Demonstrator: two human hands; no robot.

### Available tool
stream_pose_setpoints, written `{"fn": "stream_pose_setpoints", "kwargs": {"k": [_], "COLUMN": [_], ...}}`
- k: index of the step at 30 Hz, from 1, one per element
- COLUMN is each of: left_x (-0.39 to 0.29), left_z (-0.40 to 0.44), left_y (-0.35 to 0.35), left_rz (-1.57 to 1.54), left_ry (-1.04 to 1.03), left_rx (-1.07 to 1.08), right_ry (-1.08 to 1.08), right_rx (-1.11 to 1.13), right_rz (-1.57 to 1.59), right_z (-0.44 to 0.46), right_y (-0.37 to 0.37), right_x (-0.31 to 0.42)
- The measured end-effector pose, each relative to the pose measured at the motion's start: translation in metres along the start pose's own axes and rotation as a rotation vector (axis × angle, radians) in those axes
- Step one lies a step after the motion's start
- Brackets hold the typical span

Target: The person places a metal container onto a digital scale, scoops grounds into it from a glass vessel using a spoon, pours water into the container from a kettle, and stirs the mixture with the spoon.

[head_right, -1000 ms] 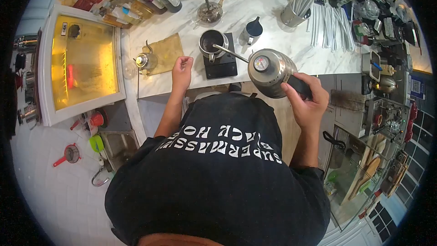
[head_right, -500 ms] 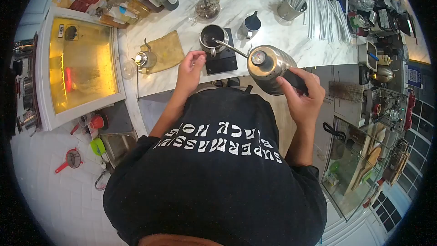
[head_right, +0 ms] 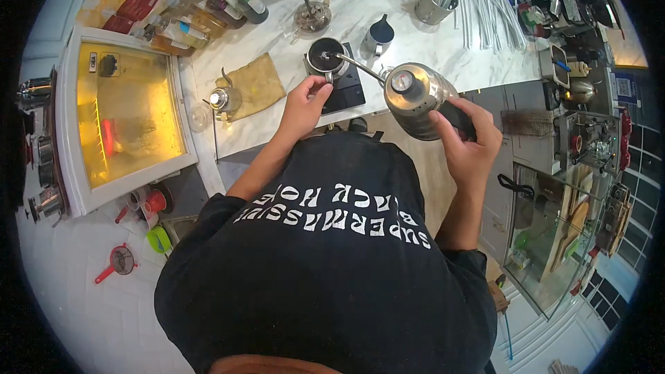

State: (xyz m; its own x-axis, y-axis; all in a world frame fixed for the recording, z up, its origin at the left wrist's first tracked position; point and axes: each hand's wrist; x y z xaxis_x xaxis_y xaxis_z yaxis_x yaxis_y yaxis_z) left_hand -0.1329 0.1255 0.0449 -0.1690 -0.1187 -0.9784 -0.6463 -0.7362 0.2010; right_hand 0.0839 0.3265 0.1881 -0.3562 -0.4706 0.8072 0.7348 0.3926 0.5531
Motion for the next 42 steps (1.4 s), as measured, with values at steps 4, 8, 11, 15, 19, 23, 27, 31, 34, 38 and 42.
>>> {"fn": "stream_pose_setpoints", "kwargs": {"k": [4,8,11,15,19,23,27,31,34,38,42], "left_x": [-0.001,0.015,0.016,0.020,0.026,0.032,0.036,0.036,0.028,0.037,0.029], "left_z": [0.002,0.004,0.005,0.009,0.010,0.010,0.012,0.013,0.014,0.014,0.014], "left_y": [0.002,-0.002,-0.002,-0.003,-0.007,-0.007,-0.005,-0.004,0.003,0.001,0.004], "left_rz": [-0.056,-0.151,-0.139,-0.104,-0.127,-0.111,-0.102,-0.101,-0.030,-0.062,-0.043], "left_ry": [0.065,0.034,0.031,0.053,-0.019,-0.032,-0.039,-0.076,0.030,-0.003,0.017], "left_rx": [0.068,0.083,0.094,0.106,0.028,0.018,0.056,0.054,0.167,0.145,0.164], "right_ry": [0.036,-0.034,-0.024,-0.023,-0.016,-0.049,-0.033,-0.021,-0.018,0.025,0.000], "right_rx": [-0.009,-0.022,-0.033,-0.055,-0.083,-0.093,-0.103,-0.122,-0.131,-0.151,-0.173], "right_rz": [-0.048,-0.032,0.007,0.012,0.004,0.006,-0.001,-0.014,-0.005,-0.046,-0.066], "right_z": [-0.007,-0.014,-0.017,-0.022,-0.027,-0.034,-0.038,-0.041,-0.041,-0.039,-0.040], "right_y": [0.001,-0.005,-0.010,-0.011,-0.009,-0.008,-0.010,-0.020,-0.026,-0.030,-0.029], "right_x": [0.008,0.012,0.008,0.008,0.011,0.012,0.012,0.020,0.021,0.021,0.017]}}
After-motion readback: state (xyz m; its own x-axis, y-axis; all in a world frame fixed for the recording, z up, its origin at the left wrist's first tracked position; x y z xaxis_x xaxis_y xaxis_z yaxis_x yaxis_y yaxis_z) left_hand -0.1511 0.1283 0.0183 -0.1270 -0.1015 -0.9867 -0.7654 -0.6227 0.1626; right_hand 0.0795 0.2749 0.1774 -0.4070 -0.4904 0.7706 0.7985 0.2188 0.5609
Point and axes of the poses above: each hand's wrist, its own z-axis towards the middle knuckle, its own y-axis out of the back of the hand, x = y × z, and after that the axes turned 11 degrees about -y, right-handed
